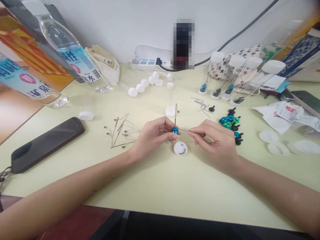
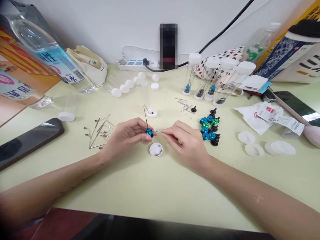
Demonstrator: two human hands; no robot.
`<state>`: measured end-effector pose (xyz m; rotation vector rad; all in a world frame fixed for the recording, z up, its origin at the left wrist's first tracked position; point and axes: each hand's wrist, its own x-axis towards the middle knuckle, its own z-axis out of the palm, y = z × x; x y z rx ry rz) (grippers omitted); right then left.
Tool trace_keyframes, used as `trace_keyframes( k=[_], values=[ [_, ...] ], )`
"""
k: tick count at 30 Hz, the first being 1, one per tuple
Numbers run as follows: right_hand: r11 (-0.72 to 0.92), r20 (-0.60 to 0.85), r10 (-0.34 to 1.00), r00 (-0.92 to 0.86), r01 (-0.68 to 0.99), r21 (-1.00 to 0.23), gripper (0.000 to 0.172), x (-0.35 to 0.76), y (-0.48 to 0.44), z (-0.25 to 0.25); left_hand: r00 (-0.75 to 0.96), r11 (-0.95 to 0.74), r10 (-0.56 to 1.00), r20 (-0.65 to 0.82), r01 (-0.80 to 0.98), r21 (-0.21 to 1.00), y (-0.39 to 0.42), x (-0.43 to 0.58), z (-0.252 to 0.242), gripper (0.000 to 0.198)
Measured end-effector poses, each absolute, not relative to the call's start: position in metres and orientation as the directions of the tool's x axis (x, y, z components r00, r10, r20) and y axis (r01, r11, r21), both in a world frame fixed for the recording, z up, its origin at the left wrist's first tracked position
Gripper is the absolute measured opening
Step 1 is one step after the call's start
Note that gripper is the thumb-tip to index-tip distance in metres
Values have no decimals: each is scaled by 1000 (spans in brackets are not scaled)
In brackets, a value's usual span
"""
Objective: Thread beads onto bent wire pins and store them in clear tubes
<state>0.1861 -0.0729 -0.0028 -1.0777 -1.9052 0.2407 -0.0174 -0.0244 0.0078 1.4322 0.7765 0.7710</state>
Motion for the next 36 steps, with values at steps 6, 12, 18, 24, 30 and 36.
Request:
trace_keyframes(
  k=[6, 12, 18, 24, 30, 36],
  values=[
    [623, 635, 738, -230, 593, -510, 10, 186, -73, -5, 540, 16, 841, -15, 3, 1000, -27, -17, 9, 12],
    [643, 653, 715, -250, 603, -473, 11, 185, -73, -4, 536, 21, 844, -22, 8, 1000, -28, -17, 8, 13],
    [651, 665, 699, -262, 619, -440, 11, 184, -72, -4, 532, 16, 846, -19, 12, 1000, -27, -16, 7, 15],
    [659, 674, 683, -280, 634, -405, 11, 186, -73, -4, 524, -7, 852, -2, 15, 1000, -25, -18, 5, 15],
    [655, 653, 702, -283, 616, -437, 13, 186, -74, -6, 495, -66, 868, 34, 47, 997, -26, -18, 6, 10],
    [542, 475, 836, -274, 539, -645, 16, 185, -75, 2, 503, -189, 857, 113, 103, 977, -28, -18, 7, 14]
  ],
)
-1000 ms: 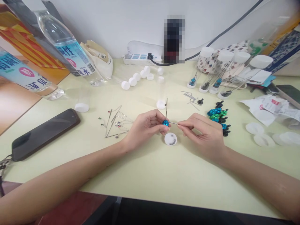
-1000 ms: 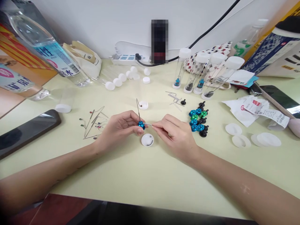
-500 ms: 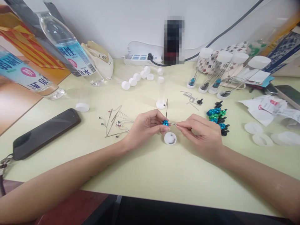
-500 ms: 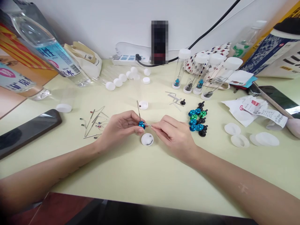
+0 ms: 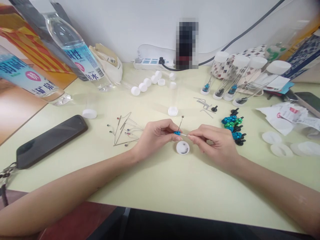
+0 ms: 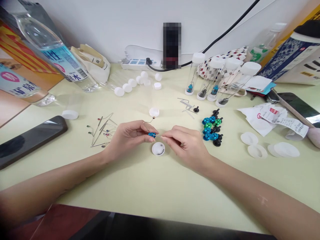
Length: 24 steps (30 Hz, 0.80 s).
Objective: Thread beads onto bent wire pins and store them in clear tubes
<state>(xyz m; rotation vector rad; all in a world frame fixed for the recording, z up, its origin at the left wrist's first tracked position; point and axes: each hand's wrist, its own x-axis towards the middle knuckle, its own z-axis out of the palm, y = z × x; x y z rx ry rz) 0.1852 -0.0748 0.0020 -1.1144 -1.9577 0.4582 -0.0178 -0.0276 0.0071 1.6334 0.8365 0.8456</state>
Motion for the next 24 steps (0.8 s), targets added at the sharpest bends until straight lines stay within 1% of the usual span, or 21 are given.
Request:
trace_keyframes(
  k=[2, 4, 6, 7, 9, 12, 13, 15, 17, 18, 19, 21, 23, 24],
  values=[
    [430, 349, 902, -254, 480, -764, 17, 185, -75, 5, 519, -221, 846, 120, 137, 966, -28, -18, 8, 13],
    [259, 171, 952, -252, 369, -893, 20, 184, -74, 6, 539, -255, 834, 120, 184, 949, -28, -18, 8, 11],
    [72, 0, 959, -284, 241, -968, 22, 185, -72, 6, 559, -304, 818, 133, 225, 926, -28, -19, 9, 10],
    [-3, -61, 950, -305, 189, -982, 24, 185, -71, 6, 568, -330, 810, 142, 241, 913, -28, -19, 9, 10],
    [-101, -138, 930, -341, 125, -987, 28, 186, -69, 6, 584, -367, 796, 156, 262, 893, -29, -19, 10, 11],
    [-146, -172, 918, -357, 100, -984, 29, 187, -67, 5, 588, -362, 794, 151, 259, 895, -29, -18, 9, 12],
    [-134, -161, 922, -352, 100, -986, 29, 187, -67, 4, 581, -342, 801, 143, 249, 906, -28, -18, 9, 12],
    [-56, -89, 946, -311, 111, -992, 30, 187, -69, 2, 553, -284, 824, 124, 215, 934, -26, -17, 9, 11],
    [82, 37, 971, -237, 182, -980, 30, 186, -70, 1, 517, -216, 850, 97, 174, 961, -23, -18, 9, 10],
    [166, 117, 973, -198, 250, -954, 29, 186, -71, 0, 501, -186, 862, 83, 159, 970, -21, -18, 10, 11],
    [249, 203, 965, -169, 333, -909, 27, 186, -72, -1, 486, -163, 871, 72, 147, 976, -20, -19, 10, 11],
    [393, 360, 918, -164, 489, -779, 21, 185, -74, -2, 469, -135, 882, 55, 139, 981, -17, -20, 11, 12],
    [486, 470, 862, -191, 576, -657, 15, 184, -75, -2, 470, -128, 882, 45, 145, 981, -16, -21, 11, 13],
    [512, 505, 840, -198, 596, -618, 14, 183, -76, -2, 475, -126, 879, 42, 148, 981, -16, -21, 11, 13]
  ],
)
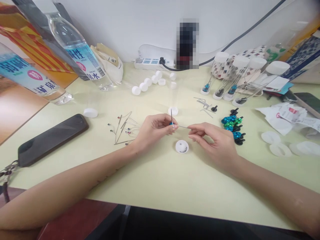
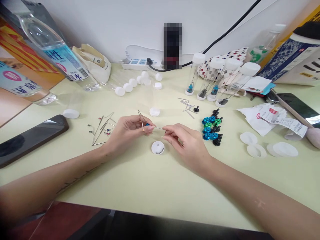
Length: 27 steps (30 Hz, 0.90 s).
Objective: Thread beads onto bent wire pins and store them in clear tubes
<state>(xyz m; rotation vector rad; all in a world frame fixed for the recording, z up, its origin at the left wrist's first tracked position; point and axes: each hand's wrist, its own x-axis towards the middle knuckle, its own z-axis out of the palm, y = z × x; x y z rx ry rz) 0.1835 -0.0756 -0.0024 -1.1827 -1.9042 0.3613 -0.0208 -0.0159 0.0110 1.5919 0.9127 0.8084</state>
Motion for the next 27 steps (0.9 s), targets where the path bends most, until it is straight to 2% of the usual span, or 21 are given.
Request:
trace_keyframes(
  k=[3, 6, 13, 19, 21, 25, 27],
  values=[
    [539, 559, 808, -186, 616, -575, 13, 184, -75, -3, 487, -134, 872, 40, 159, 978, -18, -19, 10, 14],
    [543, 558, 809, -186, 602, -586, 16, 185, -75, -3, 498, -144, 866, 41, 170, 975, -20, -18, 8, 14],
    [465, 431, 879, -203, 563, -683, 21, 186, -77, 0, 502, -174, 863, 63, 178, 968, -23, -17, 7, 14],
    [420, 340, 907, -247, 578, -700, 19, 187, -77, -2, 509, -172, 858, 69, 158, 972, -24, -17, 7, 13],
    [443, 386, 892, -233, 614, -653, 16, 187, -76, -4, 510, -146, 859, 47, 156, 977, -23, -17, 7, 13],
    [566, 617, 753, -228, 703, -431, 16, 189, -72, -8, 503, -82, 864, -4, 149, 985, -21, -17, 9, 14],
    [578, 667, 706, -237, 737, -349, 15, 190, -69, -7, 493, -53, 870, -26, 146, 988, -21, -17, 12, 13]
  ],
)
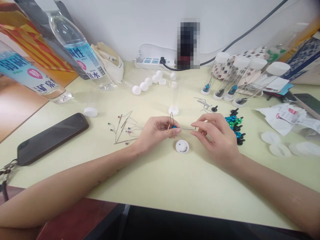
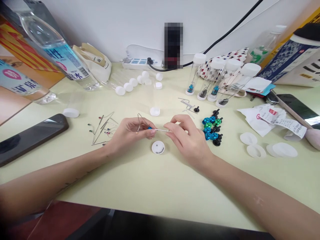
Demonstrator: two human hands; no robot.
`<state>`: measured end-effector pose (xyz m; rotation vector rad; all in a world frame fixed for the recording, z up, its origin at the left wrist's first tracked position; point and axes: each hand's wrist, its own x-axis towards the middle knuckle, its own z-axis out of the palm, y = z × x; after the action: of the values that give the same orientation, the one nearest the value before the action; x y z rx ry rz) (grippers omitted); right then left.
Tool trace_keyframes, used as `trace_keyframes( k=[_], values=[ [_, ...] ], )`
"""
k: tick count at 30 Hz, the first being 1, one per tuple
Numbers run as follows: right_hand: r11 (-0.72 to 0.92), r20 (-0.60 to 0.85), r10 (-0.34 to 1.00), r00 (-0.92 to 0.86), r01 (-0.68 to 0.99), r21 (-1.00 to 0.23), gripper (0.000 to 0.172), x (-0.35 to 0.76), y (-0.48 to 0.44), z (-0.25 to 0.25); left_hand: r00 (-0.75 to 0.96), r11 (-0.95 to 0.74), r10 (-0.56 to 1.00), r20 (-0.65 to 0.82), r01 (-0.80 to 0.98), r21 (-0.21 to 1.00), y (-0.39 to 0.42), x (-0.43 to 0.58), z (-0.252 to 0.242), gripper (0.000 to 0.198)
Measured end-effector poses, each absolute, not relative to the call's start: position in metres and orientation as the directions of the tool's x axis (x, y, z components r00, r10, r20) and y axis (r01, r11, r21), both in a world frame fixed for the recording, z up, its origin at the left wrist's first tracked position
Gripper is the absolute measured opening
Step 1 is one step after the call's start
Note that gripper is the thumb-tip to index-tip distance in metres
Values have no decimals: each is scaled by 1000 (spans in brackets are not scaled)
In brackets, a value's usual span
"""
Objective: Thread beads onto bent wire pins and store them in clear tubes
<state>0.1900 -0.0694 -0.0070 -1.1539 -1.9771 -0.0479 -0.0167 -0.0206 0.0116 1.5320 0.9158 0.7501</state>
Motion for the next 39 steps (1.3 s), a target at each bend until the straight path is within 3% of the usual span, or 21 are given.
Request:
trace_keyframes(
  k=[6, 15, 19, 24, 27, 32, 39],
  values=[
    [558, 674, 709, -206, 748, -359, 12, 190, -69, -2, 500, 29, 863, -73, 95, 995, -22, -16, 12, 13],
    [639, 738, 585, -337, 752, -164, 20, 192, -68, -6, 476, 25, 877, -66, 91, 996, -21, -17, 7, 17],
    [631, 728, 614, -305, 743, -221, 15, 192, -67, -8, 467, 23, 882, -64, 93, 995, -22, -16, 8, 17],
    [608, 636, 728, -257, 670, -426, 14, 186, -70, -3, 457, -2, 888, -42, 94, 996, -24, -15, 6, 18],
    [581, 588, 769, -249, 657, -481, 14, 184, -73, 0, 470, -15, 882, -23, 78, 997, -25, -15, 5, 17],
    [575, 571, 778, -262, 662, -480, 13, 184, -73, 0, 481, -32, 877, -20, 99, 995, -25, -16, 8, 15],
    [651, 647, 690, -324, 669, -358, 18, 187, -69, -7, 450, 15, 892, -52, 85, 996, -22, -16, 11, 14]
  ],
)
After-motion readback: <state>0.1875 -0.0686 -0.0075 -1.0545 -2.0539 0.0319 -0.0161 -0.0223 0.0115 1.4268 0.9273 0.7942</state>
